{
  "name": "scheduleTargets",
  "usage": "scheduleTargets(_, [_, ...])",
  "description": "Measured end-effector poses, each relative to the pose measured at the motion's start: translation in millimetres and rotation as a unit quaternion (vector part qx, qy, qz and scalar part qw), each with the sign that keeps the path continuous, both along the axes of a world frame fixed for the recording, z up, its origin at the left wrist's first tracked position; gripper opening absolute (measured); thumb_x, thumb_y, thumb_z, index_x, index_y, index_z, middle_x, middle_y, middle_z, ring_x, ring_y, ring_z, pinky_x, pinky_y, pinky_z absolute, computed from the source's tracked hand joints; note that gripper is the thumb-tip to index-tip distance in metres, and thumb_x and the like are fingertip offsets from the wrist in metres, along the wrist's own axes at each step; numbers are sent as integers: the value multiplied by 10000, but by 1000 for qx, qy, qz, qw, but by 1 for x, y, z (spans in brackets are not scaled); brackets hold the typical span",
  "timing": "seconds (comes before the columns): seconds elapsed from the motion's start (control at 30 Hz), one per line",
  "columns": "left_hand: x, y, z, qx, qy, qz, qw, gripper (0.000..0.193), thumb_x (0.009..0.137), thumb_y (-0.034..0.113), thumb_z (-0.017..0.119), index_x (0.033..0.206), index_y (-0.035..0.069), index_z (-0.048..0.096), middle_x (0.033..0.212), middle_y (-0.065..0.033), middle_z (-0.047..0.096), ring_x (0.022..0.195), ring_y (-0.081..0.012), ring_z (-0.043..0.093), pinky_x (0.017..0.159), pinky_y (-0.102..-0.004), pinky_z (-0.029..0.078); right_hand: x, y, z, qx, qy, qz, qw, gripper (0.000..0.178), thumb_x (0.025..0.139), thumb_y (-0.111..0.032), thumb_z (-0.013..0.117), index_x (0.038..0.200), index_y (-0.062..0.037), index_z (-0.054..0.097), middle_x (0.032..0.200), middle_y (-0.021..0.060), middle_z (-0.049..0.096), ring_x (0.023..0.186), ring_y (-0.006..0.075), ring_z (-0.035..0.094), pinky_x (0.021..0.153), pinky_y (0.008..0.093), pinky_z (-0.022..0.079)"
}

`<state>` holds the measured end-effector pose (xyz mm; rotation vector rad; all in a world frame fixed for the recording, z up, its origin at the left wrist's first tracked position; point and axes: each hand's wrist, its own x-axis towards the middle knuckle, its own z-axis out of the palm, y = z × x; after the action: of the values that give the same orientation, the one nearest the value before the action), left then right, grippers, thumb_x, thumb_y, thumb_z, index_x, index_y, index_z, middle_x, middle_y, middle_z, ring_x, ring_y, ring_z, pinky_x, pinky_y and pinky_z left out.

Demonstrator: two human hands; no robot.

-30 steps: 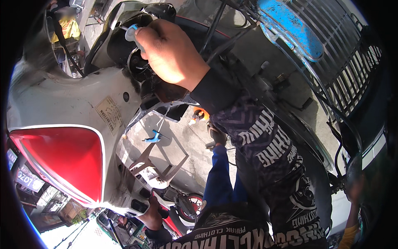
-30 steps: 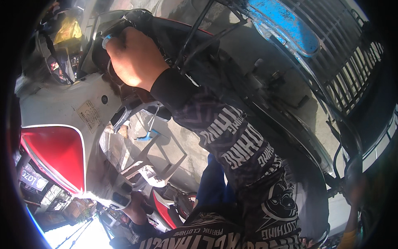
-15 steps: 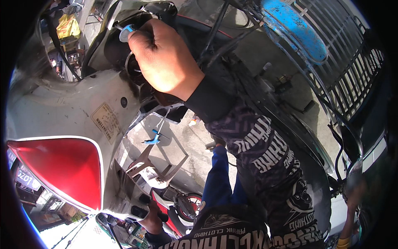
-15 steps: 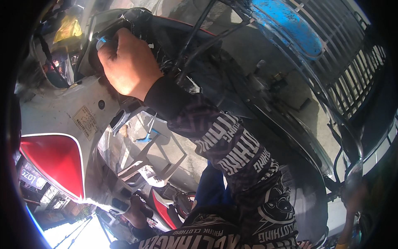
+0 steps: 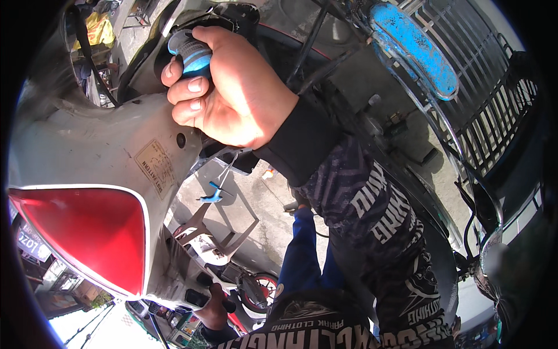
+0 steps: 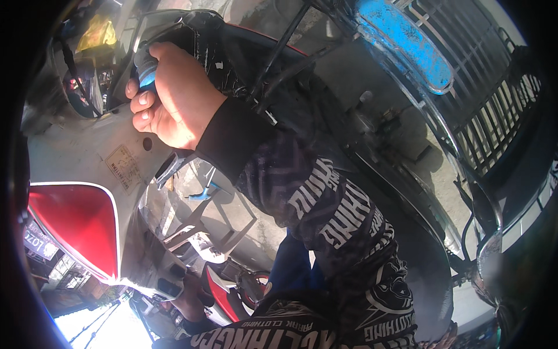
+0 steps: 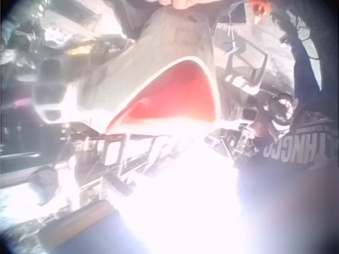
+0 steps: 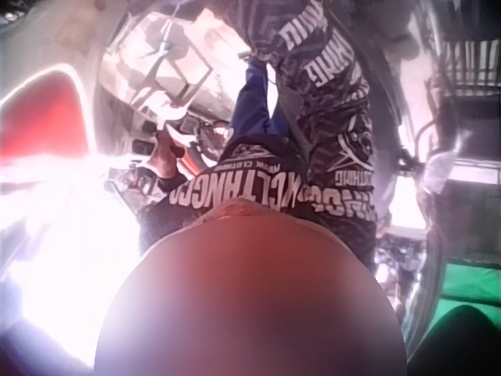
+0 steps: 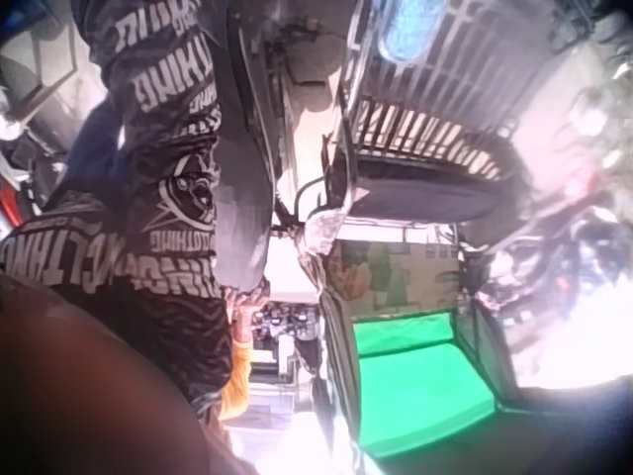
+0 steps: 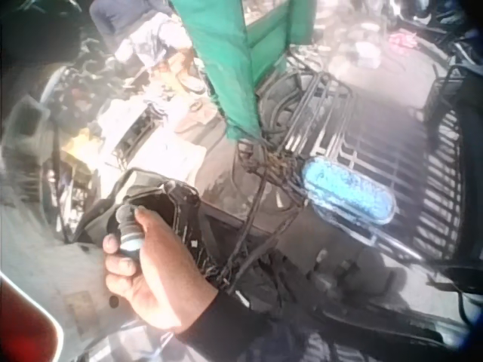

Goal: The person uses a screwdriver to remove screws from the front fairing of a red and white motorcycle. They detach the fairing, set it aside, and continue to adjust components underneath while another person stands nearby.

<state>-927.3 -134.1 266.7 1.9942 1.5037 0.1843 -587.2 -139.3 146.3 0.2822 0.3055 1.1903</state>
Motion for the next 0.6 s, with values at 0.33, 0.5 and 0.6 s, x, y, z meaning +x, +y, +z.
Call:
scheduleTargets(0.33, [-7,-8,0,11,41,23,999,63,737,11,637,777,16,588,622,-64,562,546,-216,554,525,-358,413,-2,7,-3,19,20,-61,998,265,910,-279,432,928,-40,545,618,-23,471,422,64,347,422,225,294])
scheduleTargets(0.5, [-26,-2,3,4,107,-30,994,172,727,30,660,886,11,594,727,-100,600,661,-275,593,623,-385,448,9,1,-4,-103,-100,-51,988,225,909,-262,433,869,-60,525,586,-13,452,390,62,309,410,231,271])
scheduleTargets(0.6, [-42,3,0,26,143,-91,985,237,715,43,677,937,10,600,846,-135,615,771,-319,600,716,-416,450,11,2,-6,-218,-178,-70,957,207,903,-234,447,877,-48,534,599,-3,477,392,82,317,412,242,277])
